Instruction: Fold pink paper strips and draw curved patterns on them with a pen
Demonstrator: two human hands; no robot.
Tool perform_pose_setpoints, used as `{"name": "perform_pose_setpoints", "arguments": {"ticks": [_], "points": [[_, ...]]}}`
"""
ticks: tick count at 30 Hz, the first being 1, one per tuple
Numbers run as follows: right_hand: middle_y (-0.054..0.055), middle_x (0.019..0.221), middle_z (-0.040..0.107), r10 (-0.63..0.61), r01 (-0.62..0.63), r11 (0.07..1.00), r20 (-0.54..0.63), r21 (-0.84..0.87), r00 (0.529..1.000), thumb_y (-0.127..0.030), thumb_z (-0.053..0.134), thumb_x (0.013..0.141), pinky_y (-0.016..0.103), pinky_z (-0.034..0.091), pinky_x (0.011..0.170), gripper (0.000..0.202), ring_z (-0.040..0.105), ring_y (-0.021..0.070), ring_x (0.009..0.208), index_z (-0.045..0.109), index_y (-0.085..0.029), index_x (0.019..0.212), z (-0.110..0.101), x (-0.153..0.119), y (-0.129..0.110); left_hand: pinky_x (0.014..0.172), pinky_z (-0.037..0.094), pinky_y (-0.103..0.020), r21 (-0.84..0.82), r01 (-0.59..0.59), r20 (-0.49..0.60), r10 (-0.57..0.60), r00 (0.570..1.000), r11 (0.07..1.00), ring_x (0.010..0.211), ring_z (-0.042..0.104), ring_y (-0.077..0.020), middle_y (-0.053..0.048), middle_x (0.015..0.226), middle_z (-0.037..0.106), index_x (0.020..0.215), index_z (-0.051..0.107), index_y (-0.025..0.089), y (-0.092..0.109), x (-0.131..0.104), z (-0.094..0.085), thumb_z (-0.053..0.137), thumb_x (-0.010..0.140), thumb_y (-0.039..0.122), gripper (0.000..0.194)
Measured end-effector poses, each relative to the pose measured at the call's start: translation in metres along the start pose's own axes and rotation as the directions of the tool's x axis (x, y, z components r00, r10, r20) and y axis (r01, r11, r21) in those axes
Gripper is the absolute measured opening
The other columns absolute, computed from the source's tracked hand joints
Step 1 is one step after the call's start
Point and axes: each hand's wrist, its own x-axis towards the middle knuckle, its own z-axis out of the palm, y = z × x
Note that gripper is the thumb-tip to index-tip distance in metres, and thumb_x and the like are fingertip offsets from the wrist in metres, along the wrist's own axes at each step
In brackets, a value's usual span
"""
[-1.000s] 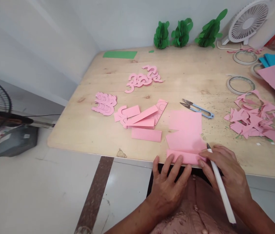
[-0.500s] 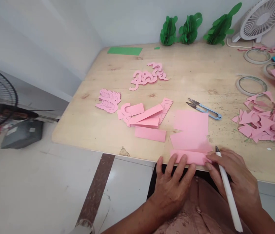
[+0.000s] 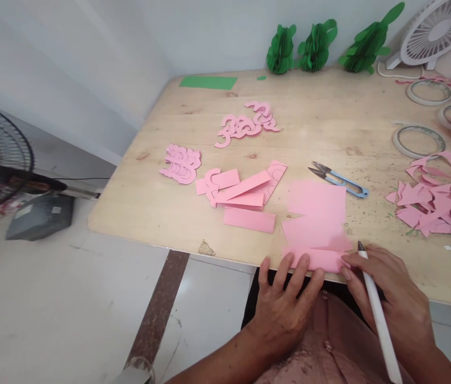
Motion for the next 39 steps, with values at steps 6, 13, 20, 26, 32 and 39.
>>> {"name": "perform_pose_setpoints", "arguments": {"ticks": [6, 13, 20, 26, 32, 39], "points": [[0.004, 0.086, 0.070, 0.026, -0.026, 1.000, -0.014, -0.001, 1.000, -0.017, 0.064, 0.087, 0.041, 0.051, 0.087, 0.014, 0.066, 0.0219, 0.084, 0.062, -0.020, 0.100, 0.0002, 0.0015, -0.0025, 0.118, 0.011, -0.058, 0.011, -0.005, -0.016, 0.005, 1.000, 1.000, 0.141, 0.033, -0.0317, -0.009, 0.149, 0.047, 0.134, 0.057, 0.022, -0.0006, 0.0012, 0.0003, 0.063, 0.083, 0.028, 0.051], [0.005, 0.086, 0.070, 0.071, -0.071, 0.997, -0.004, -0.005, 0.997, -0.020, 0.064, 0.087, 0.041, 0.049, 0.087, 0.010, 0.065, 0.0233, 0.085, 0.064, -0.020, 0.097, 0.0013, 0.0011, -0.0034, 0.118, 0.011, -0.058, 0.015, 0.004, -0.004, -0.004, 1.000, 1.000, 0.141, 0.033, -0.0310, -0.008, 0.150, 0.046, 0.136, 0.056, 0.023, 0.0000, 0.0012, -0.0008, 0.062, 0.085, 0.029, 0.051], [0.005, 0.086, 0.070, 0.050, -0.050, 0.998, 0.005, -0.029, 0.999, -0.023, 0.063, 0.089, 0.041, 0.049, 0.085, 0.006, 0.064, 0.0225, 0.083, 0.063, -0.020, 0.094, 0.0035, -0.0006, 0.0018, 0.118, 0.011, -0.058, 0.005, 0.009, -0.006, -0.009, 1.000, 1.000, 0.139, 0.035, -0.0315, -0.009, 0.150, 0.046, 0.136, 0.055, 0.022, 0.0002, 0.0008, -0.0002, 0.063, 0.085, 0.028, 0.052], [0.004, 0.086, 0.070, 0.052, -0.051, 0.998, 0.009, -0.028, 0.999, -0.023, 0.063, 0.088, 0.042, 0.050, 0.084, 0.006, 0.064, 0.0229, 0.083, 0.063, -0.021, 0.094, 0.0030, 0.0001, 0.0012, 0.118, 0.012, -0.057, 0.009, 0.014, 0.000, -0.014, 1.000, 1.000, 0.139, 0.035, -0.0309, -0.008, 0.150, 0.045, 0.138, 0.053, 0.023, 0.0005, 0.0015, -0.0006, 0.062, 0.085, 0.026, 0.054], [0.004, 0.085, 0.070, 0.081, -0.081, 0.997, -0.007, -0.006, 0.997, -0.023, 0.063, 0.088, 0.042, 0.050, 0.085, 0.007, 0.064, 0.0232, 0.083, 0.064, -0.021, 0.095, 0.0025, 0.0015, -0.0021, 0.117, 0.014, -0.057, 0.039, 0.017, 0.008, -0.017, 1.000, 0.999, 0.139, 0.035, -0.0316, -0.009, 0.148, 0.047, 0.139, 0.052, 0.026, 0.0014, 0.0034, -0.0013, 0.064, 0.084, 0.029, 0.056], [0.005, 0.085, 0.069, 0.072, -0.072, 0.997, -0.010, -0.010, 0.997, -0.022, 0.063, 0.089, 0.041, 0.050, 0.085, 0.008, 0.064, 0.0232, 0.084, 0.062, -0.021, 0.096, 0.0006, 0.0047, -0.0060, 0.117, 0.013, -0.057, 0.033, 0.015, 0.003, -0.015, 1.000, 0.999, 0.138, 0.036, -0.0315, -0.009, 0.149, 0.046, 0.140, 0.052, 0.025, 0.0005, 0.0029, -0.0002, 0.063, 0.084, 0.027, 0.057]]}}
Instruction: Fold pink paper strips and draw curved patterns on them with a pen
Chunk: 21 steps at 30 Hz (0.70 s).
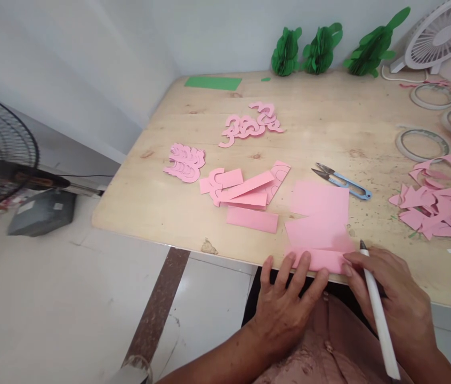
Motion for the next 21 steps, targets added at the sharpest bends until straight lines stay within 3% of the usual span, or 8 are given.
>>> {"name": "perform_pose_setpoints", "arguments": {"ticks": [8, 16, 21], "points": [[0.006, 0.087, 0.071, -0.018, 0.013, 0.997, -0.064, -0.081, 0.998, -0.019, 0.066, 0.084, 0.042, 0.049, 0.085, 0.015, 0.066, 0.0250, 0.088, 0.065, -0.022, 0.098, -0.006, -0.009, 0.005, 0.117, 0.012, -0.058, 0.020, -0.028, 0.024, 0.027, 0.999, 0.999, 0.138, 0.037, -0.0328, -0.009, 0.147, 0.048, 0.138, 0.054, 0.026, -0.002, -0.001, -0.001, 0.065, 0.083, 0.029, 0.056], [0.006, 0.110, 0.074, -0.222, 0.225, 0.974, 0.085, -0.030, 0.971, -0.014, 0.060, 0.087, 0.047, 0.044, 0.097, 0.024, 0.066, 0.0245, 0.106, 0.066, -0.023, 0.108, -0.003, -0.010, -0.010, 0.116, 0.011, -0.058, -0.019, -0.024, -0.003, 0.024, 1.000, 1.000, 0.137, 0.037, -0.0321, -0.012, 0.148, 0.047, 0.136, 0.056, 0.022, -0.002, -0.001, 0.001, 0.059, 0.086, 0.024, 0.050], [0.008, 0.108, 0.073, -0.211, 0.215, 0.977, 0.154, -0.012, 0.965, -0.012, 0.056, 0.088, 0.049, 0.042, 0.099, 0.025, 0.063, 0.0258, 0.111, 0.065, -0.022, 0.109, -0.001, -0.007, -0.016, 0.117, 0.011, -0.057, -0.038, -0.024, 0.009, 0.025, 1.000, 0.999, 0.138, 0.035, -0.0314, -0.012, 0.149, 0.045, 0.135, 0.056, 0.021, -0.002, -0.002, 0.001, 0.055, 0.088, 0.023, 0.047]]}}
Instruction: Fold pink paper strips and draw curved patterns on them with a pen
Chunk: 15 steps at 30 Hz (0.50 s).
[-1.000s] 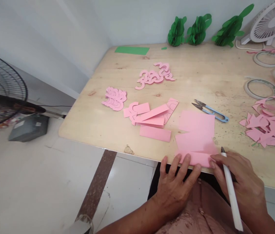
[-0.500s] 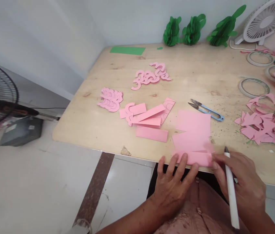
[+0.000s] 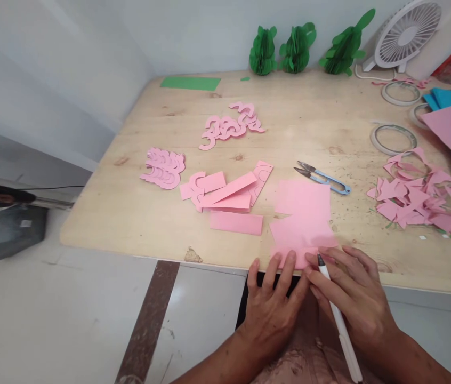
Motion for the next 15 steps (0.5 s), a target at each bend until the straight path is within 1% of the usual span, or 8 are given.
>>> {"name": "perform_pose_setpoints", "arguments": {"ticks": [2, 8, 15], "points": [[0.008, 0.106, 0.074, 0.020, -0.020, 1.000, 0.013, 0.007, 1.000, -0.011, 0.057, 0.088, 0.050, 0.042, 0.099, 0.024, 0.062, 0.0263, 0.111, 0.065, -0.021, 0.108, -0.0009, 0.0011, -0.0015, 0.117, 0.011, -0.057, -0.005, 0.003, 0.003, -0.003, 1.000, 1.000, 0.138, 0.035, -0.0310, -0.012, 0.150, 0.045, 0.136, 0.056, 0.021, 0.0000, -0.0003, 0.0002, 0.055, 0.089, 0.023, 0.047], [0.009, 0.106, 0.073, 0.040, -0.040, 0.999, 0.000, 0.011, 0.999, -0.009, 0.061, 0.086, 0.050, 0.040, 0.100, 0.024, 0.063, 0.0261, 0.108, 0.065, -0.018, 0.108, -0.0007, -0.0017, 0.0009, 0.116, 0.011, -0.058, -0.013, 0.015, -0.003, -0.015, 1.000, 1.000, 0.137, 0.037, -0.0317, -0.013, 0.150, 0.044, 0.136, 0.055, 0.021, 0.0009, -0.0007, 0.0010, 0.058, 0.088, 0.023, 0.049], [0.008, 0.100, 0.074, 0.076, -0.075, 0.997, -0.037, 0.021, 0.996, -0.011, 0.060, 0.088, 0.048, 0.037, 0.102, 0.019, 0.063, 0.0254, 0.108, 0.067, -0.018, 0.104, 0.0003, -0.0044, 0.0035, 0.116, 0.013, -0.057, 0.002, 0.020, 0.009, -0.020, 1.000, 1.000, 0.136, 0.038, -0.0313, -0.012, 0.150, 0.044, 0.138, 0.054, 0.023, 0.0014, 0.0000, 0.0001, 0.059, 0.087, 0.024, 0.051]]}}
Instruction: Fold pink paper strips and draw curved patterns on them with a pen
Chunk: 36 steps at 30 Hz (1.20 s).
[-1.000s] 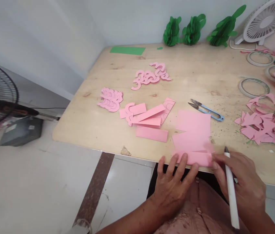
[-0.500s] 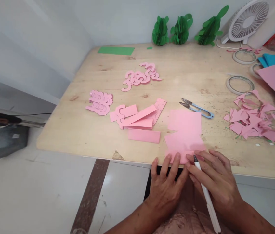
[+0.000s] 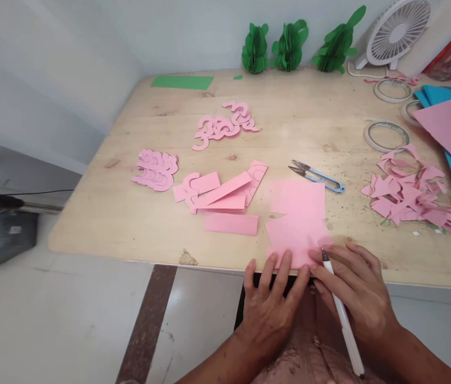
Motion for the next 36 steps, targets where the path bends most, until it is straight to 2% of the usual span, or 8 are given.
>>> {"name": "perform_pose_setpoints", "arguments": {"ticks": [9, 24, 31, 36], "points": [[0.008, 0.100, 0.074, -0.058, 0.058, 0.998, 0.000, -0.020, 0.998, -0.013, 0.061, 0.088, 0.049, 0.037, 0.100, 0.019, 0.063, 0.0260, 0.107, 0.066, -0.017, 0.105, 0.000, -0.002, 0.007, 0.116, 0.014, -0.057, 0.019, -0.004, -0.005, 0.004, 1.000, 1.000, 0.135, 0.039, -0.0308, -0.012, 0.148, 0.046, 0.138, 0.054, 0.024, 0.000, 0.001, 0.000, 0.058, 0.088, 0.026, 0.050], [0.010, 0.102, 0.074, -0.076, 0.075, 0.996, -0.008, -0.051, 0.997, -0.011, 0.058, 0.089, 0.051, 0.039, 0.102, 0.019, 0.063, 0.0265, 0.108, 0.066, -0.015, 0.106, 0.002, -0.006, 0.011, 0.115, 0.016, -0.058, 0.021, 0.028, 0.006, -0.028, 1.000, 0.999, 0.131, 0.042, -0.0303, -0.010, 0.147, 0.048, 0.139, 0.053, 0.024, 0.004, 0.004, -0.004, 0.060, 0.088, 0.028, 0.052], [0.011, 0.100, 0.075, -0.096, 0.094, 0.994, -0.026, -0.056, 0.995, -0.011, 0.059, 0.089, 0.051, 0.039, 0.101, 0.016, 0.064, 0.0267, 0.105, 0.066, -0.014, 0.103, 0.002, -0.005, 0.012, 0.117, 0.014, -0.057, 0.039, 0.070, -0.028, -0.069, 0.997, 0.997, 0.127, 0.045, -0.0292, -0.008, 0.140, 0.056, 0.134, 0.057, 0.019, 0.010, 0.012, -0.004, 0.058, 0.089, 0.027, 0.045], [0.010, 0.097, 0.075, -0.083, 0.081, 0.994, -0.028, -0.071, 0.996, -0.013, 0.058, 0.090, 0.051, 0.039, 0.101, 0.015, 0.064, 0.0262, 0.104, 0.066, -0.015, 0.103, 0.004, -0.006, 0.012, 0.117, 0.013, -0.057, 0.045, 0.073, -0.026, -0.071, 0.997, 0.996, 0.129, 0.044, -0.0294, -0.008, 0.143, 0.053, 0.135, 0.057, 0.018, 0.012, 0.008, -0.002, 0.054, 0.091, 0.026, 0.044]]}}
